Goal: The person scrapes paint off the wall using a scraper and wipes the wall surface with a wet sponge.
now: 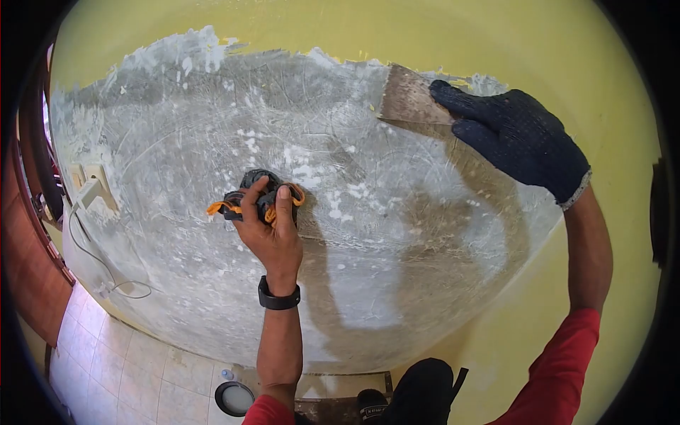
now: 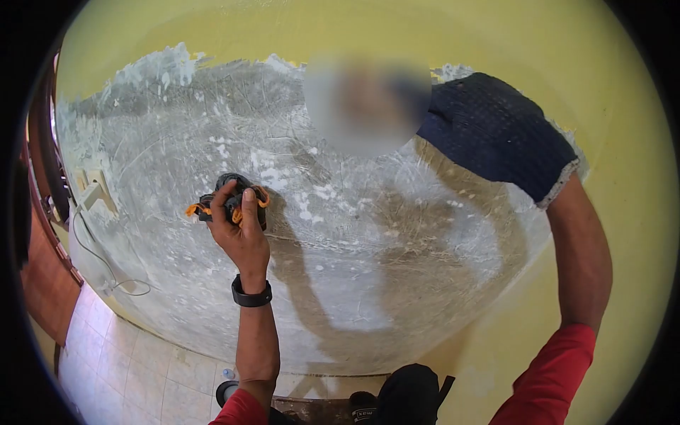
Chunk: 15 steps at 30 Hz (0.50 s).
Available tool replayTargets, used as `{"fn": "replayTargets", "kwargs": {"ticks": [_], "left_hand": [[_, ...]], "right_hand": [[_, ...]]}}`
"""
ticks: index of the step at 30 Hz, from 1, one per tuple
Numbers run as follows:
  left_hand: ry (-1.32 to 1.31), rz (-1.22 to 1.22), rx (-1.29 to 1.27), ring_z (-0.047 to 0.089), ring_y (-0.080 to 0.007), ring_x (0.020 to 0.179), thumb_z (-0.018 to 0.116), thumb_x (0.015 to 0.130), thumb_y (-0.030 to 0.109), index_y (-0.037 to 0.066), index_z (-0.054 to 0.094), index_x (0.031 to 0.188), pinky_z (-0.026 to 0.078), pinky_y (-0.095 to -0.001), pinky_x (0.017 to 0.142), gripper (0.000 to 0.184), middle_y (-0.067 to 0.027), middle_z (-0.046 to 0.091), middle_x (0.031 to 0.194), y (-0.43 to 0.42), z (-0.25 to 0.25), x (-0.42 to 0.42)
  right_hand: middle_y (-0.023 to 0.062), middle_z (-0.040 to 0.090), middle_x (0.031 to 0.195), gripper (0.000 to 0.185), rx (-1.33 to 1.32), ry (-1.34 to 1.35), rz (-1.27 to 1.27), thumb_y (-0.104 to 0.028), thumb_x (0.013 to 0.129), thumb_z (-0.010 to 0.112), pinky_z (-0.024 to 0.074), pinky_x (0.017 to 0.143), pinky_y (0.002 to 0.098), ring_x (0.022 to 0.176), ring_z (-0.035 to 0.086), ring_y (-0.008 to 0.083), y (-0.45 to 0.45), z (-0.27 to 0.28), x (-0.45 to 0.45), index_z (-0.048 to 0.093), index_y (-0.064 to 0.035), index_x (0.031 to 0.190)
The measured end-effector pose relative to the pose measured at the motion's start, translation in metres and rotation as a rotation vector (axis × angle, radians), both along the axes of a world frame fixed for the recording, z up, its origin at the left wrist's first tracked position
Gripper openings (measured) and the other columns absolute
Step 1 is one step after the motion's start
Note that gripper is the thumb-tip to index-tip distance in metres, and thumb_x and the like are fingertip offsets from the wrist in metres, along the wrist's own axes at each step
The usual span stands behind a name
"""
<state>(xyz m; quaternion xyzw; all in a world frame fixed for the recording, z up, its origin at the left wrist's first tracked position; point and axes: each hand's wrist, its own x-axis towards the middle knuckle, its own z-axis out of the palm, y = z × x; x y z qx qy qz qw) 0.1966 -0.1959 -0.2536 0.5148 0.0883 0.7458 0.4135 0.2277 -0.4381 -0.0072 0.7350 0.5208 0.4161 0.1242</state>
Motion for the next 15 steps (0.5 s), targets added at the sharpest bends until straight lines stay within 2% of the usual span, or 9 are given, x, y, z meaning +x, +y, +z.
{"fn": "replayTargets", "kwargs": {"ticks": [4,6,7,8,9,11,12,13,15], "left_hand": [[-0.086,0.098,0.020,0.056,-0.0146,0.089,0.063,0.090,0.013,-0.001,0.057,0.111,0.048,-0.0272,0.078,0.026,-0.0103,0.051,0.104,0.010,0.029,0.002],[-0.108,0.060,0.008,0.056,-0.0146,0.089,0.064,0.089,0.013,-0.001,0.056,0.112,0.048,-0.0273,0.078,0.027,-0.0105,0.051,0.104,0.010,0.045,0.002],[-0.137,0.035,-0.014,0.056,-0.0146,0.089,0.064,0.089,0.013,-0.002,0.056,0.112,0.048,-0.0273,0.078,0.028,-0.0108,0.051,0.105,0.009,0.051,0.004],[-0.128,-0.040,-0.053,0.053,-0.0215,0.103,0.070,0.085,0.018,-0.002,0.048,0.123,0.045,-0.0319,0.088,0.048,-0.0165,0.047,0.118,0.008,0.046,0.003],[-0.122,-0.038,-0.054,0.053,-0.0215,0.103,0.070,0.085,0.018,-0.002,0.048,0.123,0.045,-0.0319,0.088,0.048,-0.0165,0.047,0.118,0.007,0.038,0.003],[0.041,0.204,0.055,0.040,-0.0310,0.122,0.075,0.080,0.025,-0.002,0.033,0.136,0.035,-0.0389,0.102,0.075,-0.0233,0.035,0.133,0.003,0.017,0.008],[0.041,0.120,0.123,0.024,-0.0384,0.134,0.077,0.077,0.022,-0.002,0.018,0.142,0.021,-0.0442,0.110,0.091,-0.0277,0.023,0.142,0.003,0.004,0.012],[0.045,0.126,0.121,0.024,-0.0384,0.134,0.077,0.077,0.022,-0.002,0.018,0.142,0.021,-0.0442,0.110,0.091,-0.0277,0.023,0.142,0.005,-0.005,0.014],[0.008,0.098,0.287,0.020,-0.0399,0.136,0.071,0.077,0.010,-0.002,0.015,0.143,0.015,-0.0449,0.112,0.088,-0.0286,0.022,0.143,0.007,-0.012,0.016]], "right_hand": [[0.0160,0.067,0.095,0.041,0.000,0.110,-0.200,-0.030,0.091,0.055,0.0498,0.078,0.0380,0.079,0.064,0.0321,0.009,0.004,-0.015,0.055,-0.0145,0.129],[0.0157,0.067,0.098,0.041,-0.096,-0.142,0.039,-0.030,0.091,0.055,0.0494,0.079,0.0379,0.078,0.063,0.0317,0.017,0.005,-0.003,0.055,-0.0140,0.128],[0.0157,0.067,0.098,0.041,-0.094,-0.148,0.037,-0.030,0.091,0.055,0.0494,0.079,0.0379,0.078,0.063,0.0317,0.016,0.007,-0.005,0.055,-0.0140,0.128],[0.0150,0.066,0.100,0.040,-0.067,-0.098,-0.043,-0.031,0.091,0.052,0.0492,0.080,0.0387,0.080,0.063,0.0321,0.015,0.008,-0.009,0.056,-0.0122,0.127],[0.0143,0.066,0.102,0.041,-0.049,-0.039,-0.123,-0.031,0.091,0.050,0.0490,0.081,0.0395,0.083,0.063,0.0326,0.015,0.006,-0.013,0.056,-0.0103,0.125],[0.0151,0.066,0.098,0.040,-0.056,0.000,-0.152,-0.031,0.091,0.050,0.0490,0.080,0.0400,0.082,0.063,0.0325,0.010,0.004,-0.020,0.057,-0.0098,0.124],[0.0159,0.066,0.094,0.040,-0.054,0.041,-0.175,-0.031,0.091,0.050,0.0489,0.079,0.0404,0.082,0.063,0.0324,0.009,0.002,-0.021,0.057,-0.0093,0.124],[0.0159,0.066,0.094,0.040,-0.058,0.044,-0.169,-0.031,0.091,0.050,0.0489,0.079,0.0404,0.082,0.063,0.0324,0.017,-0.001,-0.021,0.057,-0.0093,0.124],[0.0161,0.066,0.091,0.039,-0.032,-0.053,-0.027,-0.031,0.090,0.051,0.0488,0.080,0.0408,0.082,0.063,0.0324,0.036,0.002,-0.015,0.058,-0.0098,0.123]]}}
